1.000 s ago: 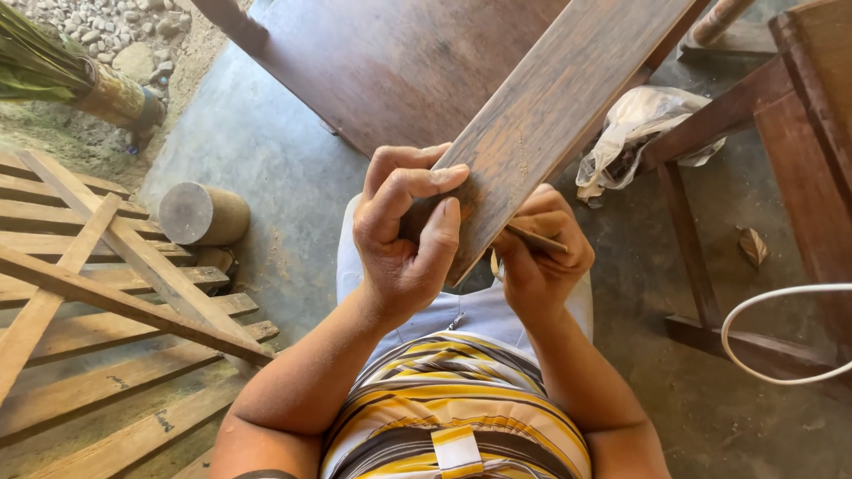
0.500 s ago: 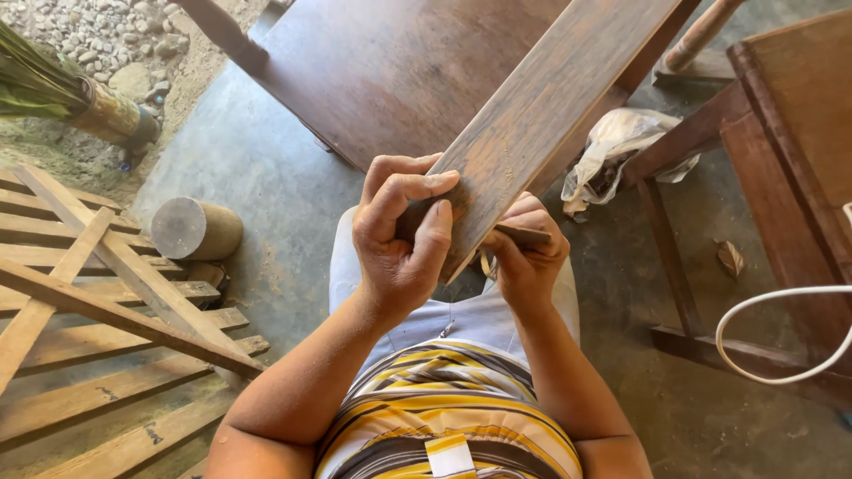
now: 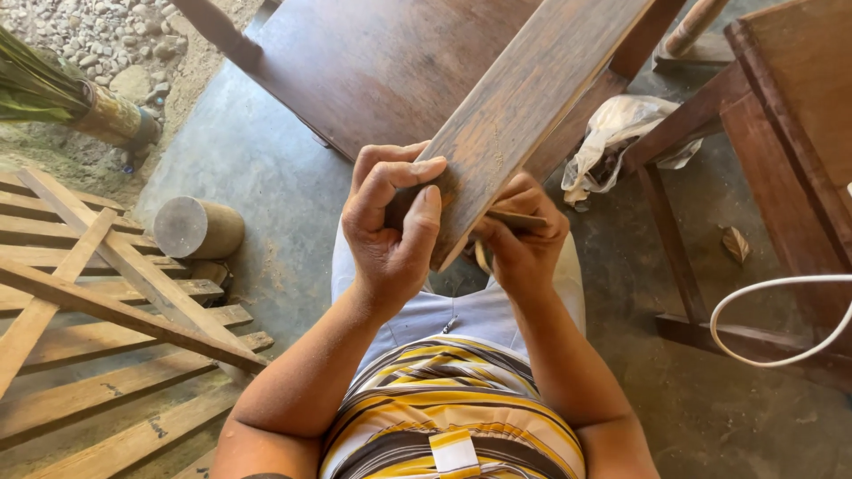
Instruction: The person sands a wooden chair with sandpaper to smooth the surface.
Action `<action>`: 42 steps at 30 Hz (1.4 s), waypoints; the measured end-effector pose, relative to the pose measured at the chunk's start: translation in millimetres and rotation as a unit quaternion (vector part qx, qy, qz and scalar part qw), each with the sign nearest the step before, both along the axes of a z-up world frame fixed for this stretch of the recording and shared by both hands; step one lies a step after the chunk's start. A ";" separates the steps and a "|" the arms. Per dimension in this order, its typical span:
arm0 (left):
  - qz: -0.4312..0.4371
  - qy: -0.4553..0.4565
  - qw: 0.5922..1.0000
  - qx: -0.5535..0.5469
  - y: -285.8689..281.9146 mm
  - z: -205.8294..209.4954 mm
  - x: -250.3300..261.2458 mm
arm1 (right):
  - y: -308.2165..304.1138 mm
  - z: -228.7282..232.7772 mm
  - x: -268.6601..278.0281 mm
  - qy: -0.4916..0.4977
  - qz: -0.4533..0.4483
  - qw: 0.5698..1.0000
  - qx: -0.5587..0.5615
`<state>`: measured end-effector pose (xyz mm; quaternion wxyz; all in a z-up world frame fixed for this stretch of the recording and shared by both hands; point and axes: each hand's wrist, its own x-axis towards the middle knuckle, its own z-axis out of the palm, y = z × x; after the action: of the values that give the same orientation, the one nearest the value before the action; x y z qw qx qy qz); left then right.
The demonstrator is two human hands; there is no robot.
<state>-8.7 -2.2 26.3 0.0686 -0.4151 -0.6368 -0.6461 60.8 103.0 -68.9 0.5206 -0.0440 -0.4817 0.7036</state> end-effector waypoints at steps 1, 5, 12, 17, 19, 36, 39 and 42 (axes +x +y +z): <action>-0.001 0.000 1.000 0.000 -0.3 1.4 0.9 | 1.3 5.2 0.9 -0.001 0.003 1.000 0.016; 0.000 -0.008 1.000 -0.005 -2.0 0.0 2.7 | -1.1 -3.2 1.5 -0.029 0.001 0.999 0.031; 0.001 -0.015 1.000 0.003 0.1 -0.7 2.4 | 4.1 -9.8 -10.1 0.083 0.063 0.990 -0.091; 0.003 -0.010 1.000 0.004 -1.3 -0.3 3.5 | 3.5 -36.7 -9.8 0.062 0.067 0.992 -0.089; 0.008 -0.007 1.000 0.009 -0.8 -1.1 2.8 | 2.4 -16.6 -7.7 0.051 0.063 0.993 -0.081; 0.005 -0.017 1.000 0.007 0.2 -4.7 3.2 | 14.1 -42.3 -17.9 0.098 0.165 0.960 -0.203; 0.009 -0.013 1.000 0.014 0.6 -4.1 3.1 | 14.9 -49.1 -19.5 0.073 0.189 0.956 -0.212; 0.003 -0.016 1.000 0.018 1.8 -5.7 1.4 | 22.2 -4.4 -14.1 0.048 0.211 0.956 -0.200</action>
<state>-7.3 -0.4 20.5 0.0676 -0.4013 -0.6275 -0.6638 46.7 125.1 -73.4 0.3632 -0.0102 -0.3038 0.8807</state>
